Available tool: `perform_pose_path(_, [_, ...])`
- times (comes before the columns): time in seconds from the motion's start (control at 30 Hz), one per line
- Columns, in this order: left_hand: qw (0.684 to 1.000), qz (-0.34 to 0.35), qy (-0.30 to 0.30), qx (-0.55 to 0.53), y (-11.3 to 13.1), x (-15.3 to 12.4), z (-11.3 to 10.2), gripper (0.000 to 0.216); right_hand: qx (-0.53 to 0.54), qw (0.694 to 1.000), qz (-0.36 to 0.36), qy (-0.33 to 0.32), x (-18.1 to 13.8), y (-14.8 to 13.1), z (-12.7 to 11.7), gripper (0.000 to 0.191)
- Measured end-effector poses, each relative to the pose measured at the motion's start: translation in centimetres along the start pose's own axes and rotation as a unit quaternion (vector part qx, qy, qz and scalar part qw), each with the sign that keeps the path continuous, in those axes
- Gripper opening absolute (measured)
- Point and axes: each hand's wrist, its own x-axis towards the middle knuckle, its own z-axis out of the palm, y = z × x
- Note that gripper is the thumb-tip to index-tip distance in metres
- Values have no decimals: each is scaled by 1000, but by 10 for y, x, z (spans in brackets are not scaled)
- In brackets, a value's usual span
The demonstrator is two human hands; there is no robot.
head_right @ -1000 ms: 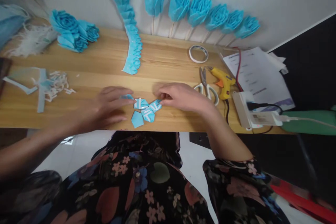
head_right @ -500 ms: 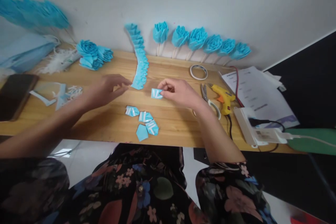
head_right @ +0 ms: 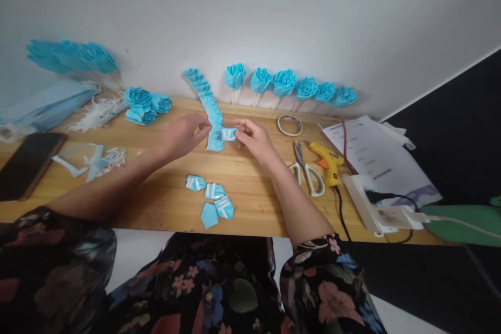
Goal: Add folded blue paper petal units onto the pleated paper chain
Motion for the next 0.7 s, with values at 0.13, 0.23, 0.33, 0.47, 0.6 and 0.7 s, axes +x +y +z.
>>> perform_pose_path(0.13, [994,-2,17,-105,15,4,4,37,-33,999,-27,0,-4,0,4,39])
perform_pose_path(0.23, [981,-12,-19,-191,15,0,15,43,-44,998,-47,8,-7,-1,10,39])
perform_pose_path(0.33, [963,-43,-54,-259,10,-4,24,36,-45,997,-57,16,-10,-2,14,37])
perform_pose_path(0.47, [912,-74,-87,-394,11,-5,23,27,4,999,-28,21,-12,-7,14,40])
perform_pose_path(0.6, [879,-77,-93,-461,16,-5,14,28,36,999,32,-3,-14,-11,12,49])
perform_pose_path(0.7, [881,-73,-87,-460,16,-5,11,25,43,998,47,-21,-15,-13,12,47])
